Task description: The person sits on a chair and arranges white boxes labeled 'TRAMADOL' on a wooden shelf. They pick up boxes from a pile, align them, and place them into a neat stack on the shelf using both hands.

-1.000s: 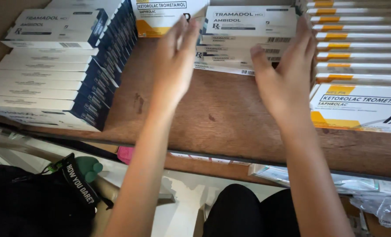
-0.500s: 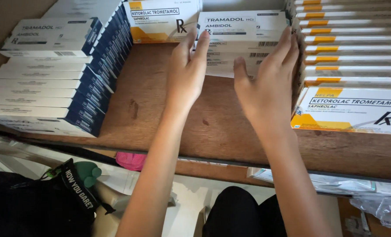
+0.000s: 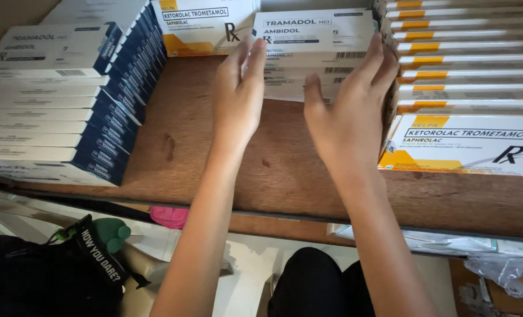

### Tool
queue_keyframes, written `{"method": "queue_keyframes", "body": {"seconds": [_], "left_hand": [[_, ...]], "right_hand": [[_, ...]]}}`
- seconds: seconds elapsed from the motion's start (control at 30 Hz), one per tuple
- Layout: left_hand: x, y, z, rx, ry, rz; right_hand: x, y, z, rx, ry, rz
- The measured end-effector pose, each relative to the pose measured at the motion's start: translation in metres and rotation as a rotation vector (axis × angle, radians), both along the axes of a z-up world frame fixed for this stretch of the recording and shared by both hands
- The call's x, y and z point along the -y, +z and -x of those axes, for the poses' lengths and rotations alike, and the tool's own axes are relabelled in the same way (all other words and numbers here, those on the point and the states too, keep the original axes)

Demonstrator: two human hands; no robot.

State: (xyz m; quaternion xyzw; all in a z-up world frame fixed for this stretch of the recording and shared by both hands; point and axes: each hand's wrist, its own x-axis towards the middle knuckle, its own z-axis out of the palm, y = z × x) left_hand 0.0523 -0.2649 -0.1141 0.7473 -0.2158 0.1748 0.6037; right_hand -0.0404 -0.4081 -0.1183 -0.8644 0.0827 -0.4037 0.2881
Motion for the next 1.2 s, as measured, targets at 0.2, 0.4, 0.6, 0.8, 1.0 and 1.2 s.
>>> {"method": "queue_keyframes", "body": {"seconds": [0.2,0.4,0.6,0.8,1.0,1.2], "left_hand": [[-0.003,0.0,0.0,-0.061,0.013,0.05],[-0.008,0.009,0.002,-0.082,0.026,0.046],[-0.013,0.002,-0.003,-0.034,-0.013,0.161],[-0.016,-0.002,-0.007,-0.013,-0.013,0.142],[-0.02,0.013,0.004,-0.147,-0.013,0.17],[-0.024,0.01,0.006,-0.13,0.024,0.072]], "right_hand": [[0.0,0.003,0.001,0.001,0.02,-0.037],[0.005,-0.003,-0.002,0.026,0.053,-0.044],[0.004,-0.004,-0.003,0.059,0.073,-0.062],[0.006,-0.008,-0.008,0.094,0.068,-0.048],[0.006,-0.007,-0.009,0.084,0.076,-0.108],[0.006,-0.008,-0.01,0.082,0.14,-0.157]]}}
